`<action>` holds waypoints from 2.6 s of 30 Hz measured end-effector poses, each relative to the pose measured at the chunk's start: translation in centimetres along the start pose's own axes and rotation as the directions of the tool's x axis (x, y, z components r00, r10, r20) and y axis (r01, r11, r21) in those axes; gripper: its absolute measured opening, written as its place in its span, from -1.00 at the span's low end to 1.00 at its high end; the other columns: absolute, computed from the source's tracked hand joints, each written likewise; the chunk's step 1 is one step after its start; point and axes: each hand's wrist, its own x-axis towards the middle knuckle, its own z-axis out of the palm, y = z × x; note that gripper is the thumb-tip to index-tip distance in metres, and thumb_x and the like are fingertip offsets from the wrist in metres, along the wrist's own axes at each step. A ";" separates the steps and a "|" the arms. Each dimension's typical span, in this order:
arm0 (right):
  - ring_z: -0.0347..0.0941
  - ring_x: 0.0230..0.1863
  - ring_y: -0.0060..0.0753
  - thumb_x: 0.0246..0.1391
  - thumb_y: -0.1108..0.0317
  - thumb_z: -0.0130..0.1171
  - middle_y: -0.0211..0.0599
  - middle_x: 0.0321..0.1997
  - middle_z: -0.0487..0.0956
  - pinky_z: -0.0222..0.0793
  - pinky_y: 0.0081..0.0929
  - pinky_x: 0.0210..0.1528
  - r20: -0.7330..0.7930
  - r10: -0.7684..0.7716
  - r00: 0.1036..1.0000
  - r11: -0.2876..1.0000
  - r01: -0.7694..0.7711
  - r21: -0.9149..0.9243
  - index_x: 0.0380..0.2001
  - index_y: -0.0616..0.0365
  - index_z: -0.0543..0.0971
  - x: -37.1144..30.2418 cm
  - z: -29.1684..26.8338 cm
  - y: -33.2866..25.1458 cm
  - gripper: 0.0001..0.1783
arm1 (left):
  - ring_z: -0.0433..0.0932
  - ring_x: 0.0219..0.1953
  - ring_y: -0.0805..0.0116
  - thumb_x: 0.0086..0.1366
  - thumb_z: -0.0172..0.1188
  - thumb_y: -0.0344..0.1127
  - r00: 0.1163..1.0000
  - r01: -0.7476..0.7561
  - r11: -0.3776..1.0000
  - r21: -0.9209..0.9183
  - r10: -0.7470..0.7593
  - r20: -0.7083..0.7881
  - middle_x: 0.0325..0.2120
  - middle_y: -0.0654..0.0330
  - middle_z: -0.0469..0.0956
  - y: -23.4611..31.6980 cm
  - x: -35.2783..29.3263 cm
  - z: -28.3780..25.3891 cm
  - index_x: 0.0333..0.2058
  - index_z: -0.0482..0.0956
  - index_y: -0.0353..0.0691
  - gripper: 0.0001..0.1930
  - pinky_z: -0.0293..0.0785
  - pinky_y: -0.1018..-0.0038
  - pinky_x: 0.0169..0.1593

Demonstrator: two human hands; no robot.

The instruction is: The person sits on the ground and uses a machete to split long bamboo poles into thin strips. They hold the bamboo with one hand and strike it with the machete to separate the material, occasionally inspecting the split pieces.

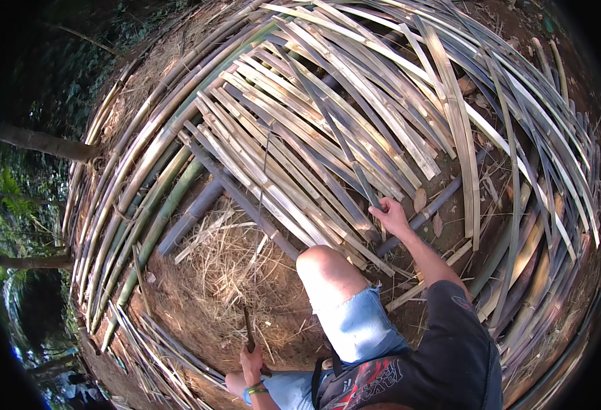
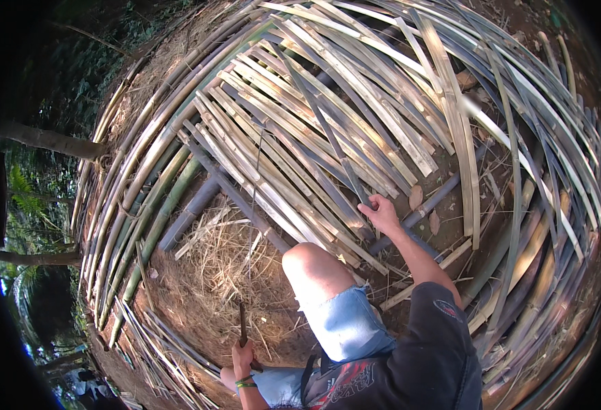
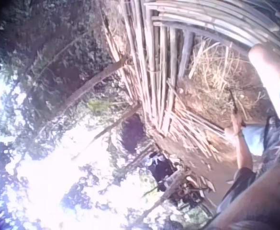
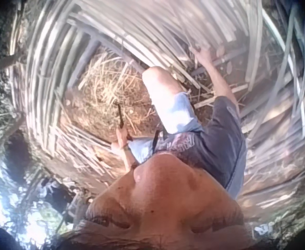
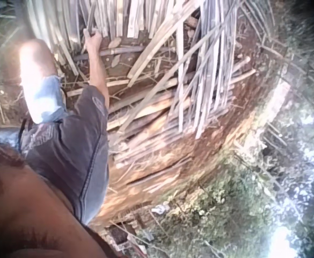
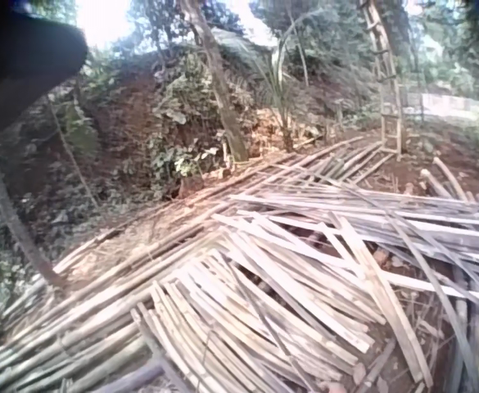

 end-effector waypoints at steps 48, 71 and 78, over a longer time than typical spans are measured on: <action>0.28 -0.47 -0.62 -0.01 0.17 0.45 -0.45 -0.52 0.44 0.26 -0.54 -0.43 0.157 -0.329 0.931 0.941 0.309 0.140 -0.41 0.20 0.46 -10.5 7.6 -19.4 -0.60 | 0.46 -0.71 0.35 0.25 0.20 -0.28 0.991 -0.110 0.935 -0.338 0.127 0.028 -0.62 0.14 0.49 -7.3 3.2 1.6 -0.26 0.49 -0.39 -0.75 0.36 0.42 -0.65; 0.19 0.36 -0.05 0.12 0.27 0.21 -0.17 0.34 0.30 0.28 -0.07 0.28 -0.239 0.165 0.957 0.620 -0.289 -0.730 0.37 0.04 0.13 11.9 -8.5 2.0 -0.21 | 0.38 -0.74 0.42 0.26 0.20 -0.27 1.000 0.016 0.988 -0.151 -0.015 0.011 -0.70 0.25 0.42 -4.3 1.5 0.4 -0.37 0.46 -0.31 -0.80 0.30 0.41 -0.66; 0.43 0.08 0.05 0.07 0.36 0.19 -0.02 0.01 0.45 0.46 -0.08 0.00 -0.082 -0.139 0.987 0.534 0.005 -0.845 -0.11 0.21 0.46 10.9 -7.4 3.3 -0.68 | 0.38 -0.76 0.41 0.31 0.16 -0.27 0.996 0.051 0.987 -0.154 -0.038 0.082 -0.69 0.25 0.37 -3.4 2.2 0.1 -0.29 0.40 -0.25 -0.81 0.38 0.44 -0.69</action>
